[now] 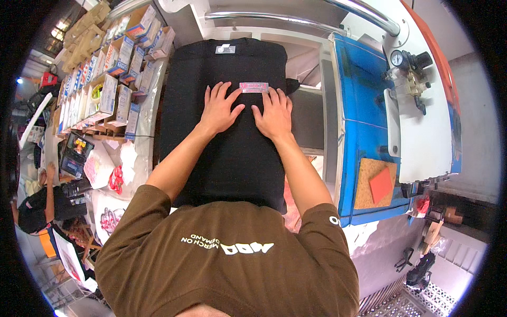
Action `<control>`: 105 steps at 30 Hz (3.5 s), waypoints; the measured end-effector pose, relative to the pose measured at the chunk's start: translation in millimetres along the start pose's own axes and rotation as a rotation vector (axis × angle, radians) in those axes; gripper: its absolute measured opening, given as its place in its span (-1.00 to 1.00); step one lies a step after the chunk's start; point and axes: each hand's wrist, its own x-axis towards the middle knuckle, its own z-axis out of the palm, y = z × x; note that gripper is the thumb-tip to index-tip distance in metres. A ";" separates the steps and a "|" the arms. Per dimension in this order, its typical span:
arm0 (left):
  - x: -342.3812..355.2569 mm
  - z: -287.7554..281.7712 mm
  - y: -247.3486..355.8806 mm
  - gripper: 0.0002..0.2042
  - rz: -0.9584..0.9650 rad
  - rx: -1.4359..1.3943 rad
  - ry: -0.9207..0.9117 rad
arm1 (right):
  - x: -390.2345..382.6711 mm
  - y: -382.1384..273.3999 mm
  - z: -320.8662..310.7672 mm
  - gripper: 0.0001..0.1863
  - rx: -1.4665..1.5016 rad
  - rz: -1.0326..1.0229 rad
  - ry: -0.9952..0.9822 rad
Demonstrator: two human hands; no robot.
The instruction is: The person places a black t-shirt on a heat press machine, aligns a transfer sheet with a medical-themed design, and operates the press. After pressing, the person removes the transfer sheet and inspects the printed shirt before repeating the process with another shirt.
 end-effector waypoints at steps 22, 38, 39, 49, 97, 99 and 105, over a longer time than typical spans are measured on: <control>2.8 1.4 2.6 -0.49 -0.040 0.024 0.010 | 2.2 -8.0 -3.8 -0.28 -0.043 0.168 -0.146; 3.0 1.4 2.2 -0.50 -0.056 0.037 0.006 | 10.8 -14.2 -1.3 -0.44 0.006 0.011 -0.052; 1.4 2.0 2.8 -0.50 -0.055 0.021 0.017 | 10.5 -13.5 -3.1 -0.47 0.027 0.015 -0.067; 1.6 4.1 1.7 -0.50 -0.065 0.006 0.023 | 9.0 -2.8 -5.8 -0.61 0.120 0.046 0.057; 2.3 -1.5 4.2 -0.52 -0.045 0.035 0.015 | 0.8 -4.6 -1.7 -0.39 0.056 0.169 -0.023; 2.1 -1.9 5.1 -0.52 -0.053 0.037 0.005 | 1.3 -3.8 -0.7 -0.39 0.063 0.170 -0.022; 2.8 -3.0 5.2 -0.52 -0.060 0.040 -0.021 | 6.1 25.2 12.2 -0.52 0.291 0.312 0.306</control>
